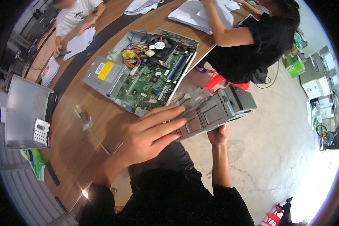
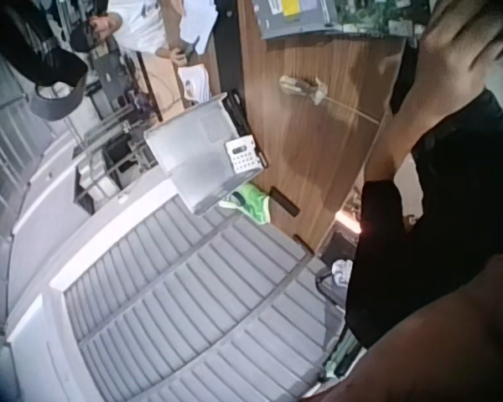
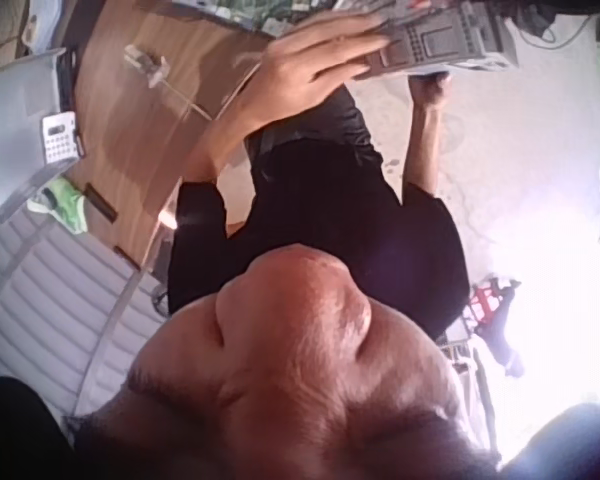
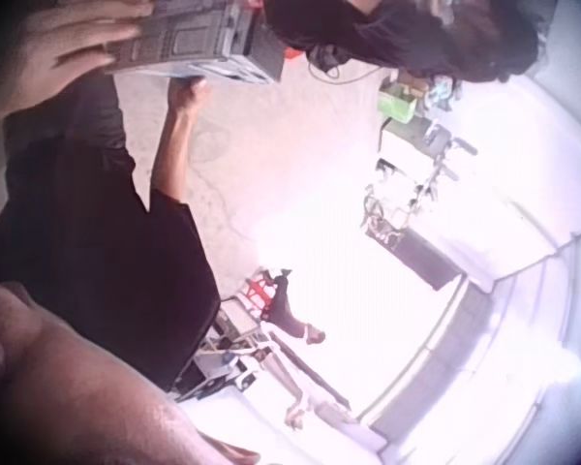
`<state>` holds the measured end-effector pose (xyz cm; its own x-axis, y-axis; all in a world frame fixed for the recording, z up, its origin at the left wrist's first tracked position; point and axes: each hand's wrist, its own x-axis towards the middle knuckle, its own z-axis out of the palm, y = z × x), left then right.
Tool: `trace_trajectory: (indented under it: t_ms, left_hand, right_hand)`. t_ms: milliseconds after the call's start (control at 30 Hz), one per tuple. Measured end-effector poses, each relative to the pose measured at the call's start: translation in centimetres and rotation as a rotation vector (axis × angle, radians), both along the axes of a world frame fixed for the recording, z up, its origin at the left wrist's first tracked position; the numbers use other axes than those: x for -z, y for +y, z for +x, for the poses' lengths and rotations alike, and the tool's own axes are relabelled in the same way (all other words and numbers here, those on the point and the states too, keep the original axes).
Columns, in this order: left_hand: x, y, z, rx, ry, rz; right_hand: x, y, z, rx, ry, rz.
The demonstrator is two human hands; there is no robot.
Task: The person disassembles and reassembles internal components of a computer, removing a power supply unit and a disc drive using a screwdriver before placing them back into the chassis and securing them.
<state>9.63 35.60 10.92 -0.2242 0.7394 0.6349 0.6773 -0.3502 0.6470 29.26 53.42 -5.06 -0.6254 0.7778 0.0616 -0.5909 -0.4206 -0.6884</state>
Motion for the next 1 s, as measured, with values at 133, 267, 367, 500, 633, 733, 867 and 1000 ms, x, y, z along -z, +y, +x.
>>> trace_trajectory:
  t_ms: [133, 267, 367, 500, 633, 733, 867, 1000]
  left_hand:
    - [3.2, -3.6, 0.1, -0.176, -0.160, -0.108]
    - [4.7, -4.8, 1.4, -0.176, -0.202, -0.106]
    - [5.4, -5.1, 1.4, -0.163, -0.196, -0.082]
    - [6.1, -6.1, 0.6, -0.236, -0.139, -0.074]
    - [6.5, -6.9, 0.3, -0.322, -0.077, -0.079]
    - [6.7, -7.1, 0.2, -0.377, -0.014, -0.046]
    - [6.7, -7.0, 0.0, -0.423, -0.036, -0.060]
    - [7.1, -6.8, -0.2, -0.463, -0.017, -0.072]
  right_hand:
    - [2.1, 0.3, 2.2, -0.036, -0.039, -0.017]
    - [1.4, -1.1, 0.5, -0.117, 0.054, -0.022]
    - [1.4, -1.8, -0.5, -0.081, 0.088, -0.127]
    - [-1.8, -2.2, -1.9, -0.014, -0.078, -0.330]
    - [-4.9, -3.0, -2.6, 0.023, -0.229, -0.315]
    - [-5.8, -3.6, -2.9, 0.009, -0.263, -0.287]
    - [-6.2, -5.0, -2.4, 0.010, -0.344, -0.272]
    - [-6.2, -5.6, -2.6, 0.035, -0.366, -0.268]
